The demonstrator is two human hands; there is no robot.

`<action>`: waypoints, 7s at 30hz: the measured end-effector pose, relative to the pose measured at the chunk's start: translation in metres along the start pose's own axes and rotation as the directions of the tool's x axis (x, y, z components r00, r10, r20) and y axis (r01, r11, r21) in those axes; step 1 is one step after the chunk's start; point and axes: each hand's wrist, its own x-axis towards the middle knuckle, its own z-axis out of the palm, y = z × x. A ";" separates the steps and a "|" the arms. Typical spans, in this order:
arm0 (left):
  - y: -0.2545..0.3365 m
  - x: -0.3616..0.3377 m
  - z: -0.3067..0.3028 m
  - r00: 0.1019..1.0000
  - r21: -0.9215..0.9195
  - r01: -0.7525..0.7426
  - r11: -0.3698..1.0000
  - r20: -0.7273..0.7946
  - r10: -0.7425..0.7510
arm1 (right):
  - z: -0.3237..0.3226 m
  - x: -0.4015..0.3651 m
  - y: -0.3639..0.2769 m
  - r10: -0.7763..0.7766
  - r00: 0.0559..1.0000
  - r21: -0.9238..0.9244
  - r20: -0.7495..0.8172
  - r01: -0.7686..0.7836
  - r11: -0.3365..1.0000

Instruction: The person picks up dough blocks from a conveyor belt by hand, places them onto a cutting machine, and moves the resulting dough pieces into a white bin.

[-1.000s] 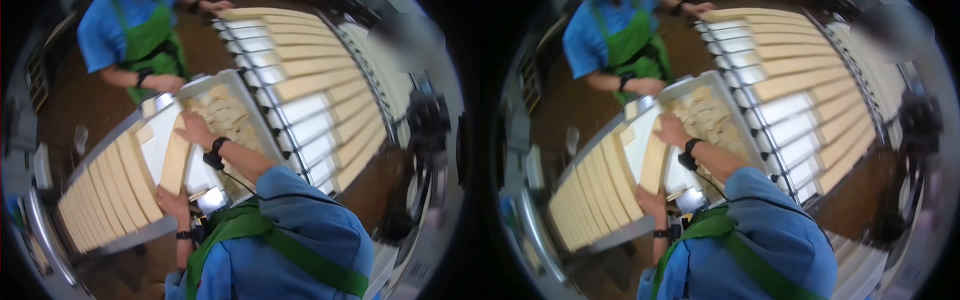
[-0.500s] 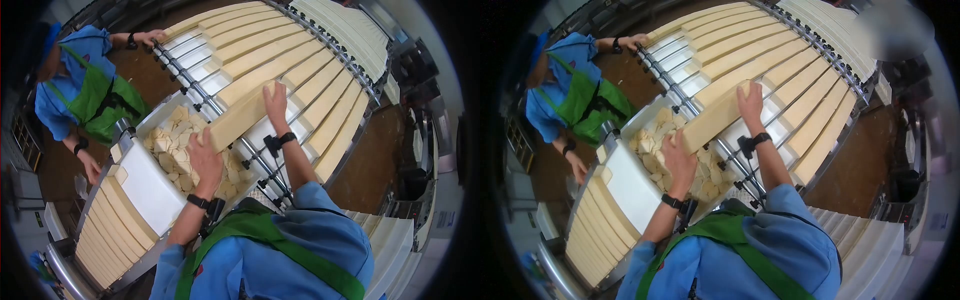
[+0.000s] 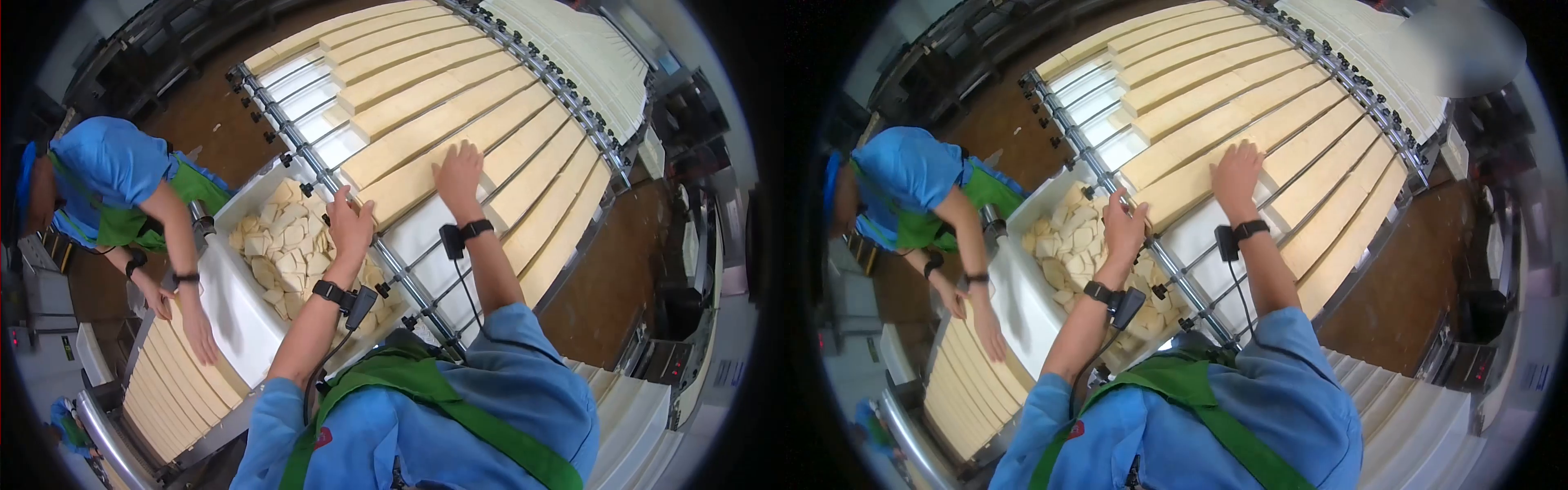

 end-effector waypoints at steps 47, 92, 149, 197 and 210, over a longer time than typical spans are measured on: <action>-0.314 -0.277 -0.273 0.452 -0.218 0.514 0.830 -0.753 -0.478 | -0.038 -0.239 -0.672 -0.959 0.283 0.422 -0.012 0.871 0.251; -0.014 -0.154 -0.079 0.932 0.343 -0.362 0.867 0.125 0.340 | -0.022 -0.084 0.021 0.170 0.970 0.668 -0.173 -0.011 0.744; -0.302 -0.284 -0.276 0.547 -0.207 0.476 0.855 -0.691 -0.472 | -0.048 -0.237 -0.659 -0.944 0.330 0.394 -0.012 0.869 0.299; -0.065 -0.185 -0.136 0.887 0.331 -0.446 0.832 0.040 0.460 | -0.087 -0.167 -0.037 0.379 0.836 0.739 -0.397 0.046 0.673; -0.001 -0.156 -0.032 0.814 0.011 -0.397 0.918 0.465 0.346 | -0.048 -0.118 0.078 0.262 0.963 0.000 0.059 -0.263 0.965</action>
